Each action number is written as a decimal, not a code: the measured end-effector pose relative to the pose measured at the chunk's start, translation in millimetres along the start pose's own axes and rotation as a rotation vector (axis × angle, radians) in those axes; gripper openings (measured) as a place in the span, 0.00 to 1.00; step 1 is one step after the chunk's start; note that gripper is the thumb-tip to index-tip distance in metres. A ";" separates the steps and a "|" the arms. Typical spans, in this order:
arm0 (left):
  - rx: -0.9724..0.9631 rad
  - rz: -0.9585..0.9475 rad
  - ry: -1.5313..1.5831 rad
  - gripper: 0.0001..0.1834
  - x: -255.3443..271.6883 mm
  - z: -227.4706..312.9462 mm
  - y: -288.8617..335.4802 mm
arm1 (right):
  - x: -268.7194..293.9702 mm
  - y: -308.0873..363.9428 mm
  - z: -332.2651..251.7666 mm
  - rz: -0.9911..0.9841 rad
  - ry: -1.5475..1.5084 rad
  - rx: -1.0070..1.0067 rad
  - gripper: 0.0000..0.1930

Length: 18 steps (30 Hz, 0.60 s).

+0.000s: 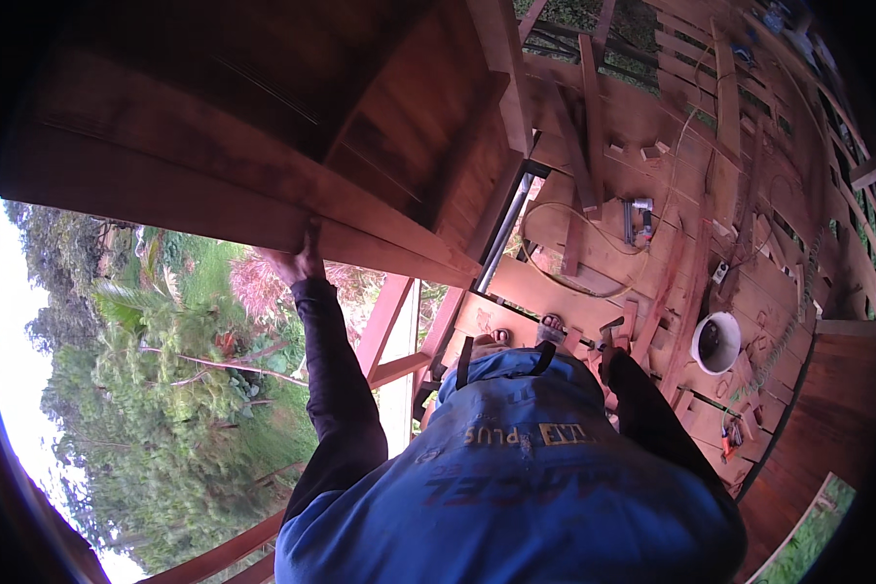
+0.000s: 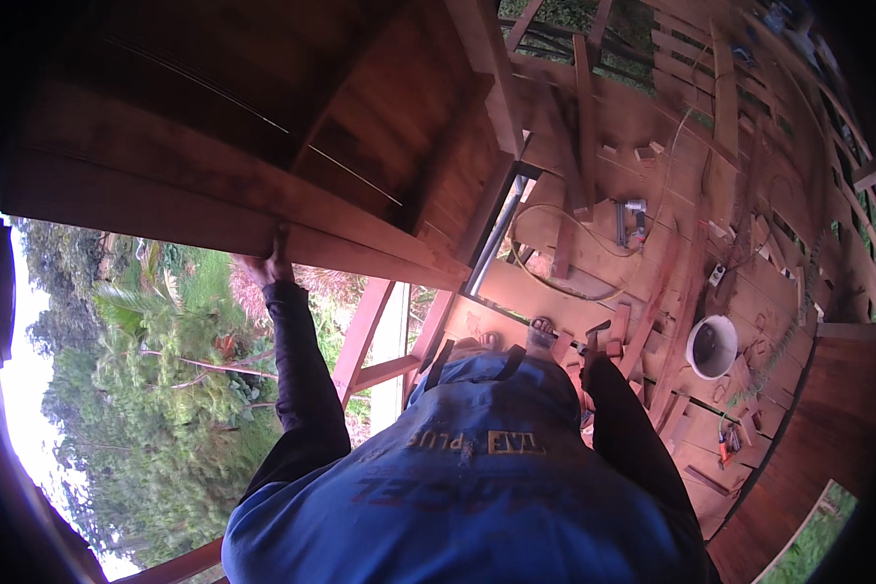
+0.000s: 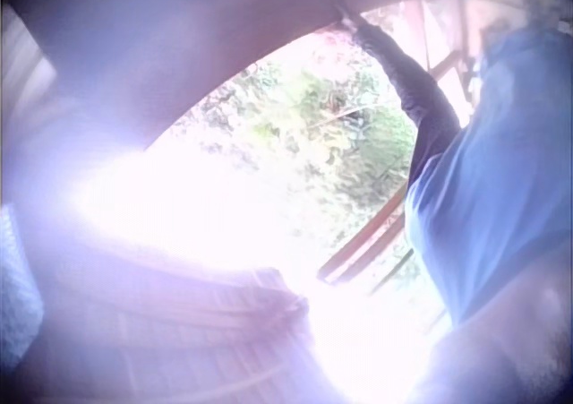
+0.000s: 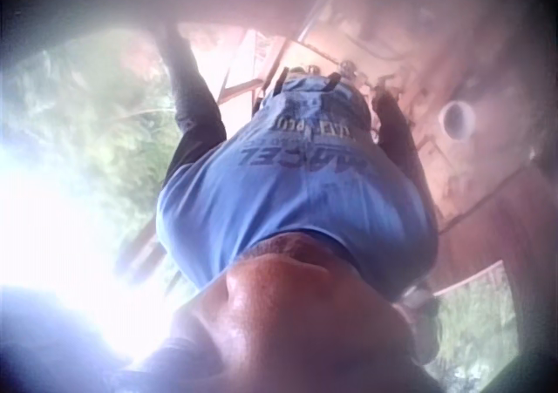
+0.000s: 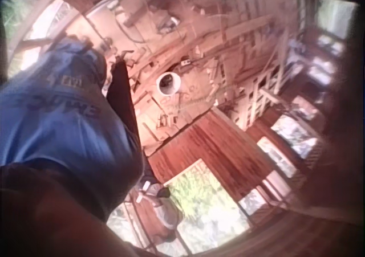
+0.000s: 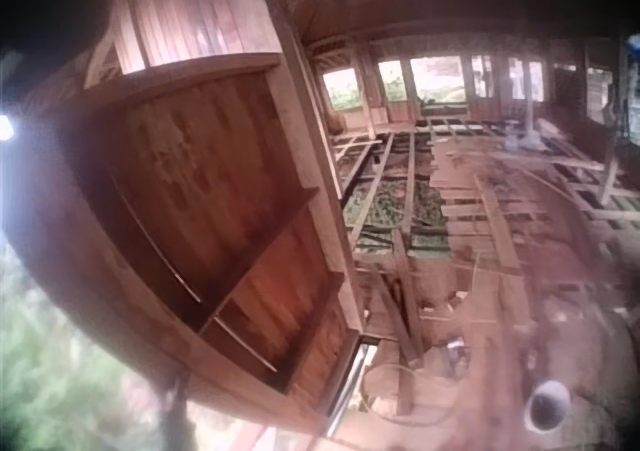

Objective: The person uses a hand saw to cut wooden planks to size, then lifts and fits them into the ceiling framework. They secure the planks with a hammer and nails, repeating the process for multiple sections.

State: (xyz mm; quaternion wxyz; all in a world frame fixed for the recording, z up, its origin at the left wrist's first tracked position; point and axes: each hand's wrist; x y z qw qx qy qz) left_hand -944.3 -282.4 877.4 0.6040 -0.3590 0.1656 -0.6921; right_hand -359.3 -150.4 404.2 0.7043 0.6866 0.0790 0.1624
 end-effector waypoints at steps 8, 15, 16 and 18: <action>-0.028 0.022 0.198 0.50 -25.5 1.2 4.7 | -19.4 -9.2 17.6 0.004 -0.017 0.070 0.17; -0.056 -0.198 0.353 0.41 0.3 -22.0 0.3 | -80.3 52.2 78.7 -0.082 -0.264 0.236 0.17; -0.048 -0.217 0.358 0.40 9.9 -24.2 -1.8 | -86.6 61.3 88.9 -0.080 -0.302 0.238 0.18; -0.076 -0.244 0.358 0.41 12.3 -35.3 -7.1 | -89.0 71.9 116.1 -0.067 -0.409 0.245 0.18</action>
Point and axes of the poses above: each hand's wrist, its own y-axis away from the middle knuckle, its own x-axis out of the back of the hand, z = x × y, and after that the axes turned 5 degrees about -x, right-handed
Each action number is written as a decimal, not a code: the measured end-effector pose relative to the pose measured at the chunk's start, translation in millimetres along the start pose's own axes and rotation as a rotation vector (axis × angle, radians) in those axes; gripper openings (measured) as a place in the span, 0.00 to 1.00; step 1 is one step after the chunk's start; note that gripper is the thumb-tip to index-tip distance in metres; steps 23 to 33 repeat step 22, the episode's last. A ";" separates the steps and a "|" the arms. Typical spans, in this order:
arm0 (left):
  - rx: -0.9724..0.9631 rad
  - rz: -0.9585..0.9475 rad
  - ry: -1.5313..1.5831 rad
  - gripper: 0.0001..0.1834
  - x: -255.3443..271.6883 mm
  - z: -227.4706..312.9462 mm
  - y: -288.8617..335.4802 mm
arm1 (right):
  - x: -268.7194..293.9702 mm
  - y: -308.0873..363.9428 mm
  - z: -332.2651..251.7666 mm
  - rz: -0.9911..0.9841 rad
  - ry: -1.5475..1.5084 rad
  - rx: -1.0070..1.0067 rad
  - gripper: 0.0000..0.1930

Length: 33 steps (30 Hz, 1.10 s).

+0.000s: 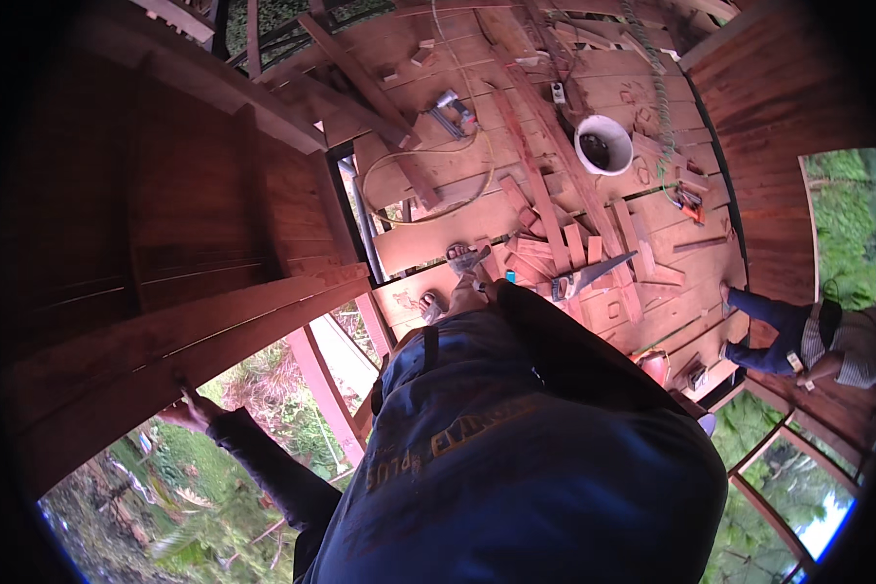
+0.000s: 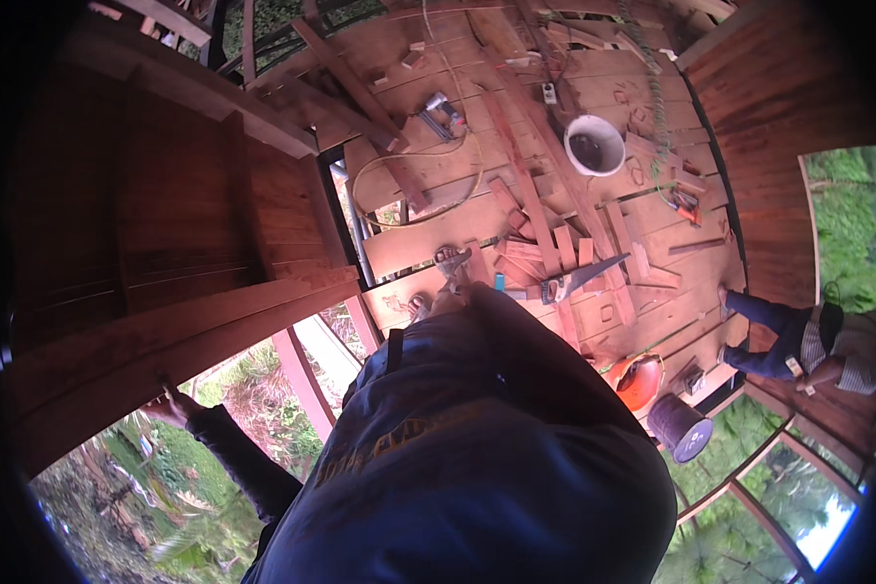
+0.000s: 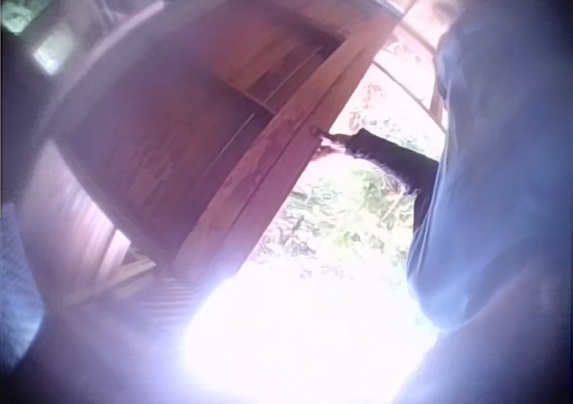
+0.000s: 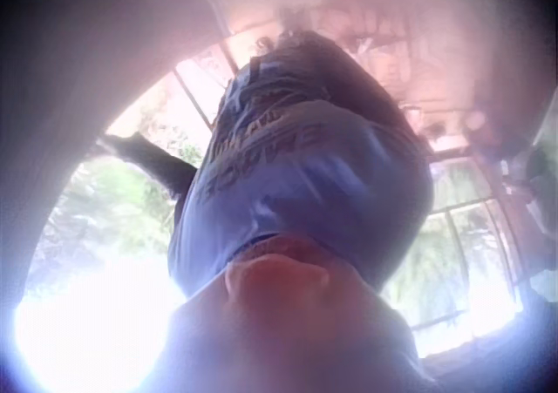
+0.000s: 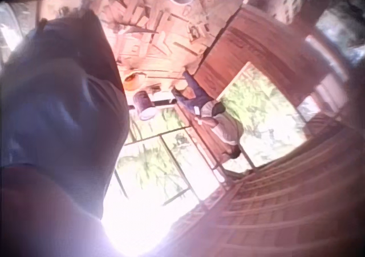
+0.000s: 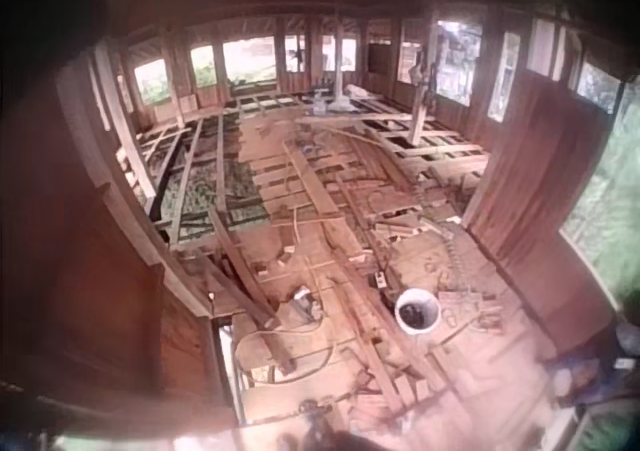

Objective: The person uses a hand saw to cut wooden planks to size, then lifts and fits them into the ceiling framework. They secure the planks with a hammer and nails, repeating the process for multiple sections.

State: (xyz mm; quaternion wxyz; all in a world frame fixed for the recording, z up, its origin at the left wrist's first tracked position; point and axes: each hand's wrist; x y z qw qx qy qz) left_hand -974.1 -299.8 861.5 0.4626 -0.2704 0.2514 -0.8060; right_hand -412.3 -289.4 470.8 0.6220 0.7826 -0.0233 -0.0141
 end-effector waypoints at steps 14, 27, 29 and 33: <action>0.203 -0.090 -0.023 0.39 15.4 9.4 -1.7 | 15.9 59.0 150.1 0.248 -0.460 -0.160 0.22; 0.343 -0.183 -0.044 0.41 1.2 22.7 18.5 | 20.2 51.6 169.7 0.164 -0.438 -0.081 0.25; 0.343 -0.183 -0.044 0.41 1.2 22.7 18.5 | 20.2 51.6 169.7 0.164 -0.438 -0.081 0.25; 0.343 -0.183 -0.044 0.41 1.2 22.7 18.5 | 20.2 51.6 169.7 0.164 -0.438 -0.081 0.25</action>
Point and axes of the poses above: each hand's wrist, its own y-axis away from the middle knuckle, its own x-axis out of the back of the hand, z = x × y, and after that the axes turned 5 degrees about -x, right-handed
